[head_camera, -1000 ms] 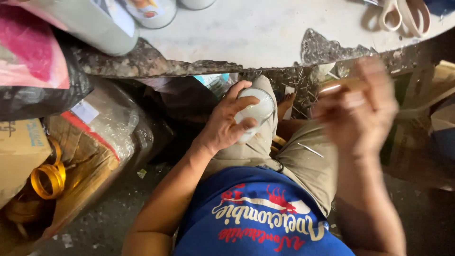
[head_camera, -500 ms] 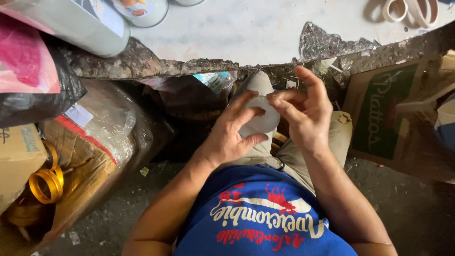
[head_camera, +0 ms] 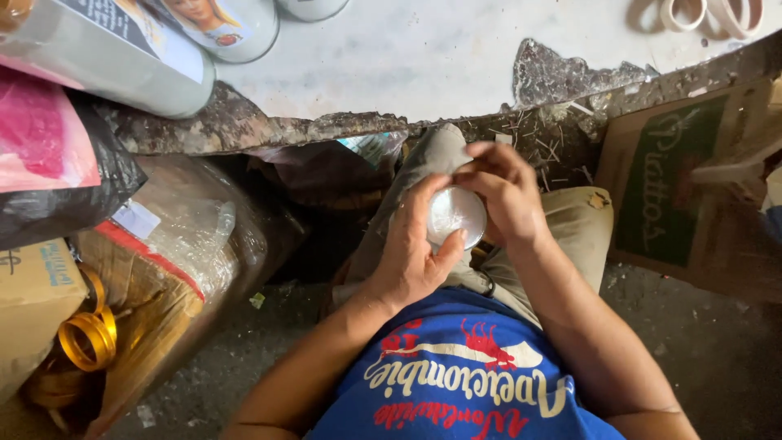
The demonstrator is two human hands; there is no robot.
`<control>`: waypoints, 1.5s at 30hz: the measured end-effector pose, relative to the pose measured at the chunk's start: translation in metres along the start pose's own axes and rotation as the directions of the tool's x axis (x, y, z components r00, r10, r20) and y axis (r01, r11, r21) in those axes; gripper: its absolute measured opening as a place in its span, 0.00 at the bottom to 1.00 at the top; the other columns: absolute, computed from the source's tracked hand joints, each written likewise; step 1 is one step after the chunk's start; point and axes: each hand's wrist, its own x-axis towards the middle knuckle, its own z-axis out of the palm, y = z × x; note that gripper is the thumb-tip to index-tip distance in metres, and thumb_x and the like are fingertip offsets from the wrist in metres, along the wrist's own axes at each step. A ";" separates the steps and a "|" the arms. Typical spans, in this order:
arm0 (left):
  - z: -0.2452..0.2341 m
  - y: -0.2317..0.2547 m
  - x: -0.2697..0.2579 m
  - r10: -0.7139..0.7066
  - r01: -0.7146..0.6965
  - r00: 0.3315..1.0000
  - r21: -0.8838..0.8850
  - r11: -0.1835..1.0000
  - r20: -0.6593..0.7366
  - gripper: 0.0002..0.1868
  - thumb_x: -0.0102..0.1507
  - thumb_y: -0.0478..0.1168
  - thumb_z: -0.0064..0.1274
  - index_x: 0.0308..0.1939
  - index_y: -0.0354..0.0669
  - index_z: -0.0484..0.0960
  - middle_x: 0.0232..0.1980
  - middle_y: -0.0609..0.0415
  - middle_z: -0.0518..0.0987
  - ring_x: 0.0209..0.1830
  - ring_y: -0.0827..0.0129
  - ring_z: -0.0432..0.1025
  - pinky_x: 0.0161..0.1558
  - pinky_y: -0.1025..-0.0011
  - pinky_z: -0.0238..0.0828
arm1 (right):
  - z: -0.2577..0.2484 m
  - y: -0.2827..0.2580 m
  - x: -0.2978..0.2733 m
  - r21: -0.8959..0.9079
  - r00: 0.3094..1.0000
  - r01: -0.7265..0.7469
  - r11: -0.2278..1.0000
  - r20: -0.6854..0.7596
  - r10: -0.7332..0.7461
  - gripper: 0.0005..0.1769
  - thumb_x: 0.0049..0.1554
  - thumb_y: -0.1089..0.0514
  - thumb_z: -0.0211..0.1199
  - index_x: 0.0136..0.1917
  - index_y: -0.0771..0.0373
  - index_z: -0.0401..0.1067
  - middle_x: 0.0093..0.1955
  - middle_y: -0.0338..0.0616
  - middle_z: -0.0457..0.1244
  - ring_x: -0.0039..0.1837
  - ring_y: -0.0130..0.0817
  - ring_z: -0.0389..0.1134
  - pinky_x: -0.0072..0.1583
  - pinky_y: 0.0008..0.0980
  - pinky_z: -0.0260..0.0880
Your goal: Cutting plastic labels with scissors and applying them to tall white candles
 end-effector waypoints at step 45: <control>-0.019 -0.030 0.002 -0.096 0.239 0.915 -0.334 0.912 0.393 0.68 0.38 0.46 0.79 0.79 0.40 0.59 0.64 0.46 0.78 0.64 0.59 0.73 0.70 0.60 0.63 | -0.053 -0.066 0.016 -0.589 0.753 0.065 0.806 0.559 0.348 0.21 0.63 0.55 0.60 0.32 0.67 0.79 0.23 0.48 0.66 0.28 0.35 0.70 0.36 0.37 0.76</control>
